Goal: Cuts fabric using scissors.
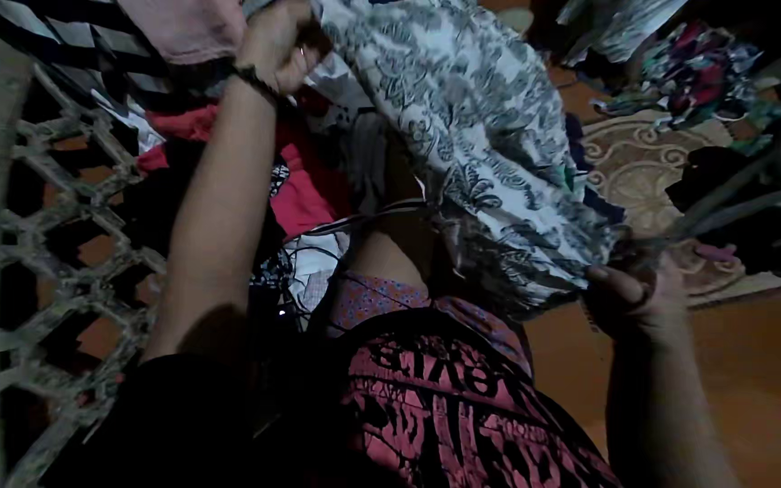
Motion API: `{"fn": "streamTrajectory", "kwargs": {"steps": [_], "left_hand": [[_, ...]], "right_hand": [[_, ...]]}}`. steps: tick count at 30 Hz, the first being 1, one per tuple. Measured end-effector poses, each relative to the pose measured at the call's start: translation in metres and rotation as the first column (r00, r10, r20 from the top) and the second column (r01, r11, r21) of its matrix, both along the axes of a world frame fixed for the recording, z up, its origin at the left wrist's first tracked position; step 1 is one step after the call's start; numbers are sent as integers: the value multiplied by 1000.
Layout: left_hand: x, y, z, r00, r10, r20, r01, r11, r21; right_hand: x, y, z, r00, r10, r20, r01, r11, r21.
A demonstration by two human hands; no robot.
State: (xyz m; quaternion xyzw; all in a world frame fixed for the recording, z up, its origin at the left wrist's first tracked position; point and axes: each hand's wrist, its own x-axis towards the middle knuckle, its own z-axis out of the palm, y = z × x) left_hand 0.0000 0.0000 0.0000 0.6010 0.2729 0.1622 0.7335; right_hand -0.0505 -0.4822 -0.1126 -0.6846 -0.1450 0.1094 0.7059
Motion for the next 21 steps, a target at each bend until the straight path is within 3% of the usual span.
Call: {"fn": "streamTrajectory", "kwargs": {"steps": [2, 4, 8, 11, 15, 19, 21], "left_hand": [[-14, -12, -54, 992, 109, -59, -114, 990, -80], [-39, -43, -99, 980, 118, -158, -135, 986, -102], [-91, -115, -151, 902, -204, -380, 205, 978, -36], [-108, -143, -160, 853, -265, -449, 352, 928, 120], [-97, -145, -158, 895, -226, -384, 339, 904, 260], [-92, -131, -150, 947, -310, -88, 314, 948, 46], [-102, -128, -138, 925, -377, -41, 375, 926, -48]], "right_hand": [[-9, 6, -11, 998, -3, -68, -4, 995, -103], [-14, 11, -23, 994, -12, -113, -11, 980, -201], [-15, 23, -37, 975, -100, -198, 27, 940, -341], [-12, 24, -48, 966, -129, -223, 37, 925, -378], [-7, 24, -58, 973, -127, -194, 45, 924, -380], [2, 19, -60, 978, -168, -127, 116, 932, -343], [8, 17, -57, 981, -175, -81, 139, 933, -331]]}}
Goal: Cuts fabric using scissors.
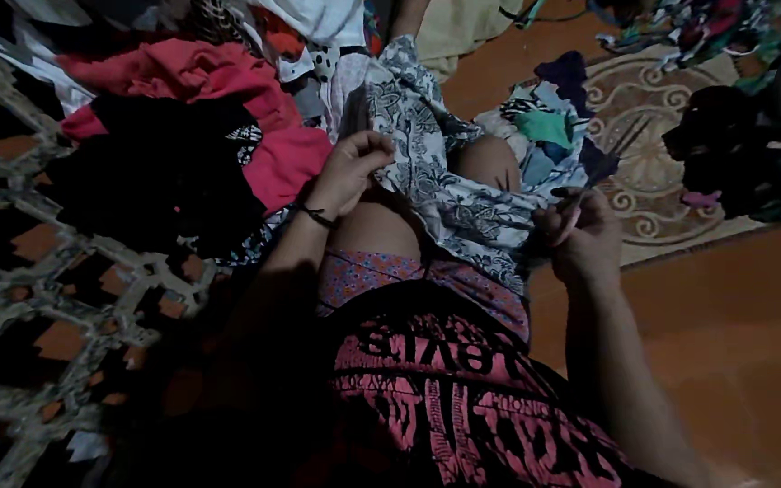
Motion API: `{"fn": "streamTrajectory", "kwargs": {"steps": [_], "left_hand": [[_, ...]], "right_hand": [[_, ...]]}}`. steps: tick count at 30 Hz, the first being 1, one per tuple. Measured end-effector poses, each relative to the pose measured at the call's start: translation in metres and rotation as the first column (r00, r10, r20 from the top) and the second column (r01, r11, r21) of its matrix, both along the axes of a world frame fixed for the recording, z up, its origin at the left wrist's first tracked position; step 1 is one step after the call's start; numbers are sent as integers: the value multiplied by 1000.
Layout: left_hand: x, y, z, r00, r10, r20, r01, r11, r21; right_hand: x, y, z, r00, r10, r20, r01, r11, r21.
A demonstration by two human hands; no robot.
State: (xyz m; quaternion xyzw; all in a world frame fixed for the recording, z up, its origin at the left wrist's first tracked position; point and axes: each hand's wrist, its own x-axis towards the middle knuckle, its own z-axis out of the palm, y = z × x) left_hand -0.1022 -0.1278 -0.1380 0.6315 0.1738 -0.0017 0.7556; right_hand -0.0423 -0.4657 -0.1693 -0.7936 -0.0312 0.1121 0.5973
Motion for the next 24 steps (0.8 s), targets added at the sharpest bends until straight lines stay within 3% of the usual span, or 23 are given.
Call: {"fn": "streamTrajectory", "kwargs": {"steps": [3, 8, 11, 13, 16, 20, 24], "left_hand": [[-22, 0, 14, 966, -197, -167, 195, 980, -28], [-50, -16, 13, 901, -396, -177, 413, 908, 73], [-57, -21, 12, 922, -339, -187, 351, 936, 34], [-53, -19, 10, 948, -264, -176, 269, 963, 8], [-20, -14, 11, 967, -219, -131, 223, 975, 15], [44, -14, 24, 958, -264, -115, 257, 964, -67], [82, -33, 34, 966, -237, -101, 223, 966, -128]], "right_hand": [[5, 3, 8, 1000, 30, 9, -30, 998, -49], [4, 13, 7, 998, 55, -23, -57, 993, -100], [12, 5, -5, 998, 41, 44, -35, 991, -128], [16, 1, -5, 998, 65, -13, -66, 987, -144], [18, -5, 2, 972, 211, -104, -228, 956, -186], [25, -7, 4, 922, 379, -76, -381, 858, -345], [61, -37, 5, 986, 168, -8, -161, 927, -340]]}}
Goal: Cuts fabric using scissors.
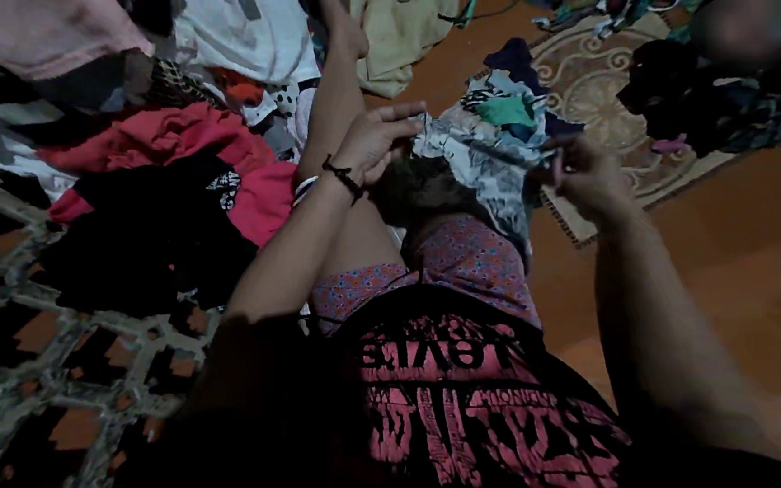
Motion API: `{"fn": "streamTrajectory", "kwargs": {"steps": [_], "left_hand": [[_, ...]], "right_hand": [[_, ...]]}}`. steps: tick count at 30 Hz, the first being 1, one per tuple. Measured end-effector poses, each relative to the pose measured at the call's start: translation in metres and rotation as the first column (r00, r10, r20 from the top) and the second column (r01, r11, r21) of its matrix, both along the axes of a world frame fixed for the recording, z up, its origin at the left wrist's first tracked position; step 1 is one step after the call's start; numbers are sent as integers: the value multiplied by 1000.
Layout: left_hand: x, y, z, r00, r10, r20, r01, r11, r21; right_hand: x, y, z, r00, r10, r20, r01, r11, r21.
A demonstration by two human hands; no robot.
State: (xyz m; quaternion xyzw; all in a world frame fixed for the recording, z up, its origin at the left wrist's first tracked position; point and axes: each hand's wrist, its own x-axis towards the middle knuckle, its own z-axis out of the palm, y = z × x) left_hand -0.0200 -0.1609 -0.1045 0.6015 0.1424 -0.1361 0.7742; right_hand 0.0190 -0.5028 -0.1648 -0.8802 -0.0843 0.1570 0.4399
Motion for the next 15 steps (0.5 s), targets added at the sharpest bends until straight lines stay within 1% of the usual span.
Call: {"fn": "streamTrajectory", "kwargs": {"steps": [2, 3, 5, 6, 7, 8, 10, 13, 14, 15], "left_hand": [[-6, -23, -1, 1000, 16, 17, -15, 999, -33], [-15, -38, -6, 1000, 29, 3, -28, 998, -50], [-43, -68, -26, 998, 32, -52, -33, 999, -36], [-60, -79, -37, 997, 18, -81, -19, 1000, -15], [-72, -88, -50, 994, 23, -103, -24, 1000, -7], [-83, -93, -62, 992, 28, -120, -29, 1000, -5], [-88, -99, -76, 989, 61, -138, -66, 997, -36], [-60, -102, -63, 987, 89, -131, -101, 992, -82], [-44, -102, -53, 989, 71, -126, -84, 992, -99], [-25, -102, -41, 991, 55, -123, -69, 991, -113]], "right_hand": [[13, -20, 18, 994, -111, 15, 110, 993, 48], [14, -28, 28, 989, -148, 5, 148, 988, 41], [9, -39, 37, 971, -239, 18, 239, 964, -113], [3, -39, 36, 951, -306, 46, 309, 932, -188], [-7, -39, 31, 934, -348, 74, 356, 909, -216], [-22, -38, 23, 933, -348, 91, 359, 912, -197], [-54, -32, 7, 962, -268, 47, 272, 958, -96], [-77, -15, -29, 980, -172, -99, 172, 985, -10], [-75, -10, -38, 982, -157, -102, 159, 987, 13], [-66, -6, -46, 984, -165, -65, 167, 985, 31]]}}
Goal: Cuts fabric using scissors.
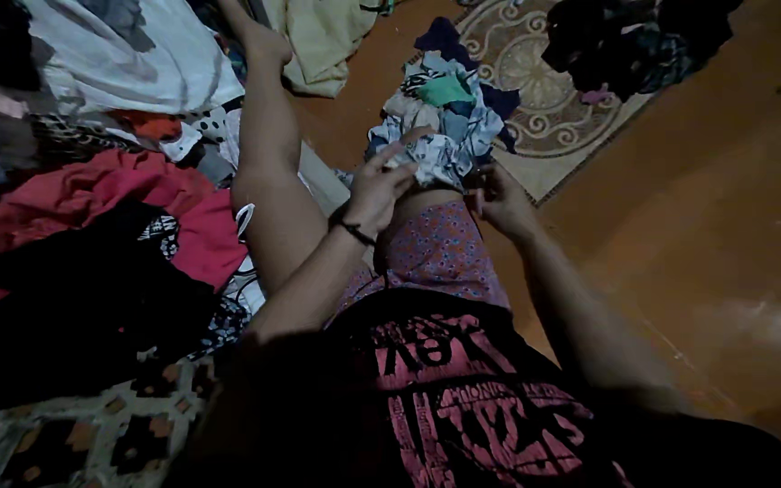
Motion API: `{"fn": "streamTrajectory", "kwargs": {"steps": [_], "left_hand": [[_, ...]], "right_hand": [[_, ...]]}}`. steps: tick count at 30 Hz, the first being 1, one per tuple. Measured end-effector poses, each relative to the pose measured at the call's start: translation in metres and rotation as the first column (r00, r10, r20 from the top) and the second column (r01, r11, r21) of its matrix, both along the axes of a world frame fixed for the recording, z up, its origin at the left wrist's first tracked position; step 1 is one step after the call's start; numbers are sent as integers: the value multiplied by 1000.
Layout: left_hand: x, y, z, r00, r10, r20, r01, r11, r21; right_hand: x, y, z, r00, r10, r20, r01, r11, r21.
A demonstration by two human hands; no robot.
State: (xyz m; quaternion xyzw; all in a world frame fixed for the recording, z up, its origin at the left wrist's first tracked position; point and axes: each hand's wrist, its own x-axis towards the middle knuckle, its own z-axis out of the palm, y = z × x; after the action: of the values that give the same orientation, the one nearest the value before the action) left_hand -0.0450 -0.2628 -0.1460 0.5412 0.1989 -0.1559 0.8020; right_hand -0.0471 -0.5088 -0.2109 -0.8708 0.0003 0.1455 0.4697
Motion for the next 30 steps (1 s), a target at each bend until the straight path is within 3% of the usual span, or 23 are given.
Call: {"fn": "streamTrajectory", "kwargs": {"steps": [4, 7, 9, 11, 14, 17, 20, 23, 25, 27, 30], "left_hand": [[77, -2, 25, 995, 11, 96, -18, 997, 80], [116, 6, 40, 969, 108, 224, -135, 985, 105], [117, 8, 57, 942, 166, 292, -190, 980, 57], [106, 3, 67, 924, 183, 336, -202, 979, 21], [95, -12, 68, 910, 202, 363, -208, 978, -23], [96, -14, 66, 899, 222, 376, -237, 971, -6], [89, -1, 67, 908, 272, 319, -281, 959, -18], [50, 4, 41, 919, 238, 315, -263, 964, 38], [6, -4, 9, 953, 200, 226, -222, 972, 73], [-31, -15, -18, 984, 172, 51, -175, 983, 56], [-62, -24, -43, 989, 94, -111, -93, 995, 20]], "right_hand": [[71, 8, -9, 980, -141, 141, 148, 988, -45], [127, 11, 29, 945, -200, 258, 231, 968, -97], [145, 11, 59, 921, -190, 340, 213, 977, -30], [140, 21, 81, 922, -115, 370, 89, 992, 85], [110, 63, 82, 937, -23, 350, -28, 990, 140], [111, 83, 55, 918, -122, 378, 124, 992, 21], [131, 59, 39, 872, -283, 399, 304, 953, 11], [121, 26, 42, 842, -268, 468, 267, 961, 71], [87, 6, 39, 896, -191, 400, 218, 976, -24], [48, -10, 22, 968, -148, 202, 171, 980, -99], [0, -28, -11, 989, -148, -29, 145, 986, -85]]}}
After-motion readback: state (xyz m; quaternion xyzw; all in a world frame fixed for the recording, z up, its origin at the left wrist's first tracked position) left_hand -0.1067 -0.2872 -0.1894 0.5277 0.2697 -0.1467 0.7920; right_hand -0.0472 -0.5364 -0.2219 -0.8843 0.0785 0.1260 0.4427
